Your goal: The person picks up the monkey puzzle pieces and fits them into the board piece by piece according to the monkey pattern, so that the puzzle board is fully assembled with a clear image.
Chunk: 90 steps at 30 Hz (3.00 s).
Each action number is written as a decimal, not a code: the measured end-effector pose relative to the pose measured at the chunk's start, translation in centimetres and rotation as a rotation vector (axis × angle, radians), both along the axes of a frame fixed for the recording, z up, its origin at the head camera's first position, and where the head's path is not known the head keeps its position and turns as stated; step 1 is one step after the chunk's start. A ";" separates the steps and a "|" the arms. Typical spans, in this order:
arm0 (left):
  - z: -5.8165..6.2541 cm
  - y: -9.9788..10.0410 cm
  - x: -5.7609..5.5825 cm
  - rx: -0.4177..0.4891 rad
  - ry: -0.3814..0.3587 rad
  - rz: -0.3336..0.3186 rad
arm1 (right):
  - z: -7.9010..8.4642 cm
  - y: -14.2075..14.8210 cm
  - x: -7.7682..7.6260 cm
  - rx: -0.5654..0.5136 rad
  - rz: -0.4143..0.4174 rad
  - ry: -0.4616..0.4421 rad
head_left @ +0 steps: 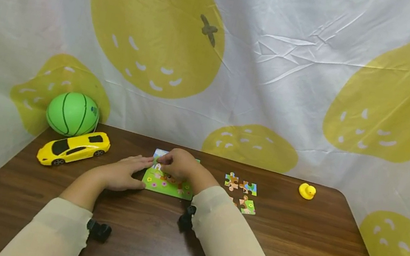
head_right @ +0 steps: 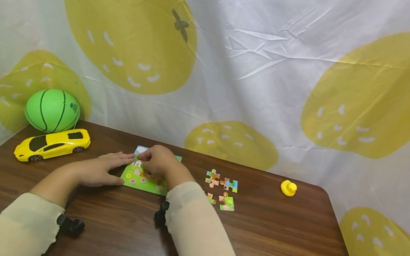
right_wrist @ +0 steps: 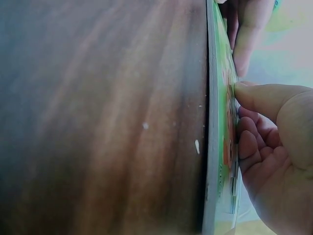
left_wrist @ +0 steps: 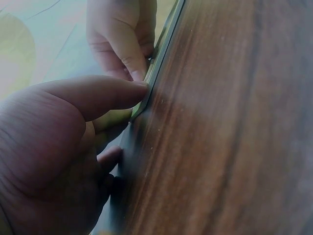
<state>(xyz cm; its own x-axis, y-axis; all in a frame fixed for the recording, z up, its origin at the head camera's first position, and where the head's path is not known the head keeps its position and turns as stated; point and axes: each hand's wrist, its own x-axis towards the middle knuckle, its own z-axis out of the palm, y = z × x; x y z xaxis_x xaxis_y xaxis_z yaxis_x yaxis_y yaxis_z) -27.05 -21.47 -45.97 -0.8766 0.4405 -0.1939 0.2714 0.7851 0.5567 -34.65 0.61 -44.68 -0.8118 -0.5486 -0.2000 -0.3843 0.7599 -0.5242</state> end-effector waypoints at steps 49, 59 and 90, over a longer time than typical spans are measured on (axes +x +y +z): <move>-0.3 0.0 -0.1 -0.024 0.017 -0.009 | 2.0 12.7 2.2 -0.353 -0.117 0.046; -0.2 0.1 0.0 -0.024 0.016 -0.013 | 1.1 17.7 2.1 -0.358 -0.219 0.016; 0.1 0.2 0.3 -0.029 0.012 -0.003 | -1.3 21.7 0.8 -0.236 -0.272 -0.048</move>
<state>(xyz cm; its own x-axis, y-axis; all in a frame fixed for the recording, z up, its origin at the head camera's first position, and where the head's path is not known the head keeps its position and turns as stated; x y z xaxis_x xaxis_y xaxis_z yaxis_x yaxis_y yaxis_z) -26.73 -21.26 -45.90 -0.8774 0.4380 -0.1961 0.2806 0.7997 0.5308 -33.84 22.35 -45.98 -0.9270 -0.3498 -0.1351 -0.1557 0.6868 -0.7099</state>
